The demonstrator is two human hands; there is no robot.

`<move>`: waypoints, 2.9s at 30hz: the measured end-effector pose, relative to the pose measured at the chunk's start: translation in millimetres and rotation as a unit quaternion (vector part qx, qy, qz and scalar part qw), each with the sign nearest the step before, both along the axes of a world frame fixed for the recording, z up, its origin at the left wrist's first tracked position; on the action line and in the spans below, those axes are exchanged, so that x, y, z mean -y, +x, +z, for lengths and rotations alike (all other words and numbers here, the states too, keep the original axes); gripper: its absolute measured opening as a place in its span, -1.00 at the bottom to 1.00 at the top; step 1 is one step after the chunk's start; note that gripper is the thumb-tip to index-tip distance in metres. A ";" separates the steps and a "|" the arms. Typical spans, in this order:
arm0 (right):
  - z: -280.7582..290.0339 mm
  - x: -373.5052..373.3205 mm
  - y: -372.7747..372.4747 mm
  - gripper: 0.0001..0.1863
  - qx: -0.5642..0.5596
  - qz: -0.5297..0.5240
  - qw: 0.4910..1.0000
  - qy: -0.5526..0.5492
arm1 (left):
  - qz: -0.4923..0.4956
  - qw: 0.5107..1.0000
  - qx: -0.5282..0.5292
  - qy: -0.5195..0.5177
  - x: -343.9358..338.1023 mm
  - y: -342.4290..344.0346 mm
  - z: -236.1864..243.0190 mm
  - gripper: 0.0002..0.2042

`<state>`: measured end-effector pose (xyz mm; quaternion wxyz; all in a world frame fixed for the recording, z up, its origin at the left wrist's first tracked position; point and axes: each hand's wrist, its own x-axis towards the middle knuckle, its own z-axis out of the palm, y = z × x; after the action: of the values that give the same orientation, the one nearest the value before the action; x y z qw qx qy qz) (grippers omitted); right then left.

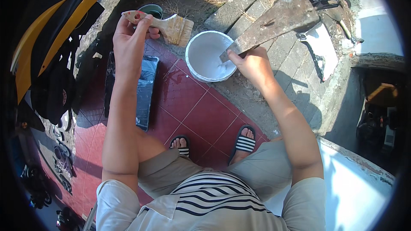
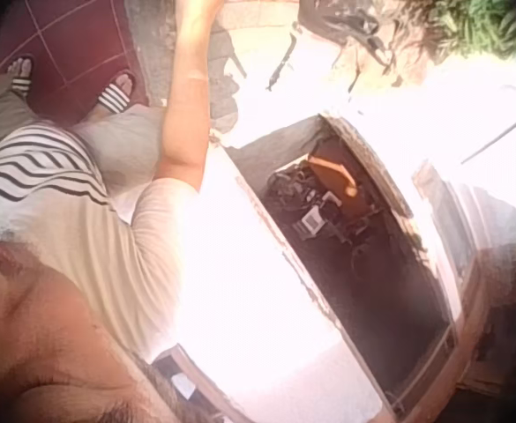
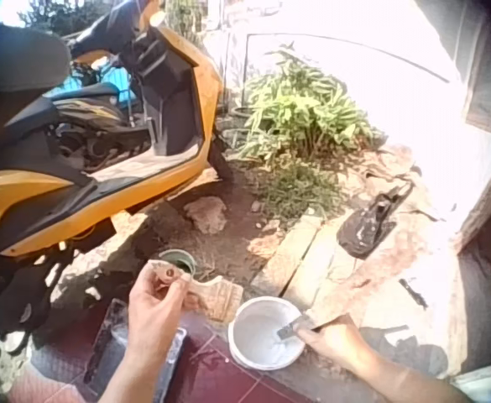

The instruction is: The person stirs paint in a bucket using a wooden stick, pours water from a small container into the bucket, and mixes the paint. The person then picks up the paint bucket and a brush and carries them away.

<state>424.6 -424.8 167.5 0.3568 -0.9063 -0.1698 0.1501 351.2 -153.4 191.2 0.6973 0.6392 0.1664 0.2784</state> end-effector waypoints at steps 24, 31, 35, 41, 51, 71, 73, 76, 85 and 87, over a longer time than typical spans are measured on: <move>-24.3 -3.6 -6.0 -0.67 -0.067 0.040 0.993 0.090 | -0.004 1.000 -0.007 -0.027 -11.9 5.1 -7.4 -0.82; -5.3 1.1 10.1 -0.69 0.036 0.003 0.999 0.010 | -0.006 1.000 -0.021 -0.021 -10.7 4.7 -8.2 -0.83; -16.2 -10.8 -4.1 -0.71 0.013 0.012 0.997 0.069 | -0.002 0.999 -0.045 -0.011 -11.4 5.2 -9.0 -0.84; -6.9 -0.6 -1.0 -0.69 -0.030 0.039 0.998 0.030 | 0.002 0.998 -0.067 -0.019 -14.0 4.9 -11.8 -0.80; 4.5 21.6 -6.5 -0.66 -0.023 -0.035 0.999 0.018 | -0.006 0.998 -0.055 -0.026 -10.4 9.3 -22.8 -0.79; -27.8 2.7 -18.8 -0.69 0.008 -0.013 0.996 0.086 | 0.010 0.997 -0.060 -0.048 -11.2 7.3 -14.9 -0.74; -29.4 0.1 -24.4 -0.71 -0.026 0.025 0.993 0.114 | 0.011 0.997 -0.062 -0.046 -12.6 7.3 -16.5 -0.74; -15.9 5.3 -24.1 -0.68 -0.057 0.032 0.996 0.064 | 0.017 0.997 -0.067 -0.041 -12.4 7.7 -16.4 -0.75; -28.7 7.4 -5.7 -0.68 0.038 -0.043 0.993 0.102 | 0.025 0.992 -0.122 -0.010 -14.8 5.2 -18.3 -0.77; -29.9 3.8 -10.0 -0.67 0.010 -0.014 0.992 0.127 | 0.012 0.989 -0.145 0.021 -14.9 4.8 -25.3 -0.77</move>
<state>414.6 -428.6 137.6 0.4697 -0.8573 -0.1782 0.1131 356.0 -138.5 165.9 0.6489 0.6850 0.2678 0.1949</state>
